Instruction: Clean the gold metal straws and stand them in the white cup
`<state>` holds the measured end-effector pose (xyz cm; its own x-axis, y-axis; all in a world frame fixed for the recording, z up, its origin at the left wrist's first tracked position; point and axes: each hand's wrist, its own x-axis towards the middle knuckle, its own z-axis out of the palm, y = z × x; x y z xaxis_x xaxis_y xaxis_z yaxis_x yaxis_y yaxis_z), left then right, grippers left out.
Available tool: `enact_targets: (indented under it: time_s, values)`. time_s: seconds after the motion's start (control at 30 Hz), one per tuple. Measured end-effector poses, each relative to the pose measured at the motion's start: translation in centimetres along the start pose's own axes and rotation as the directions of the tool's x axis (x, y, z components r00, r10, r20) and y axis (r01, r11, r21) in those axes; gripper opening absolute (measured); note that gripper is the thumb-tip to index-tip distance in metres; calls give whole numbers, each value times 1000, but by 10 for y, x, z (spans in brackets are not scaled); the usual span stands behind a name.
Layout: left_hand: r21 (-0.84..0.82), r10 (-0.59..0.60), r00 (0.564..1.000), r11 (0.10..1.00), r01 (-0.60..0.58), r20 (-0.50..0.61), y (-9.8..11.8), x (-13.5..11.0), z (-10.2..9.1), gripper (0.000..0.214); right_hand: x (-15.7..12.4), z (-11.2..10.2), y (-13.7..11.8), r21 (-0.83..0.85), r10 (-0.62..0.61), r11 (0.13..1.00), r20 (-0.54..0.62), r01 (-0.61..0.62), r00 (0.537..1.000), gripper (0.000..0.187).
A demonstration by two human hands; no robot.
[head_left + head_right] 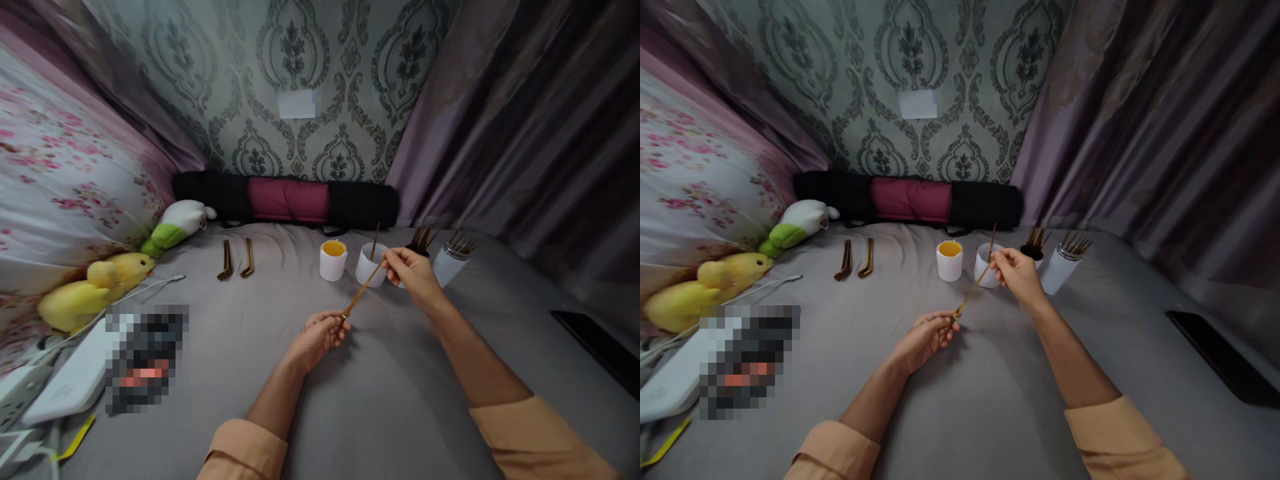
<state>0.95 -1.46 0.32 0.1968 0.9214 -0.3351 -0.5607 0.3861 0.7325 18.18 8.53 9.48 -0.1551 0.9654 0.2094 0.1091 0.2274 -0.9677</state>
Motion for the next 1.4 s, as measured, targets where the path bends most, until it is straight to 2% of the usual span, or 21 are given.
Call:
enact_targets:
  time_s: [0.57,0.87,1.2,1.4]
  values:
    - [-17,-21,999,1000,20,-33,5,-3,3,22,3,-8,-1,-10,21,1000,-38,-22,999,30]
    - [-163,-27,999,986,20,-44,9,-3,-3,20,19,-32,-14,-9,-35,999,-164,34,986,23]
    - [-234,-59,997,971,46,-49,11,-1,-7,17,43,-58,-45,-51,-100,995,-369,87,924,13]
    - [-239,-58,998,970,47,-39,11,0,-8,17,52,-71,-49,-131,-145,987,-462,95,875,12]
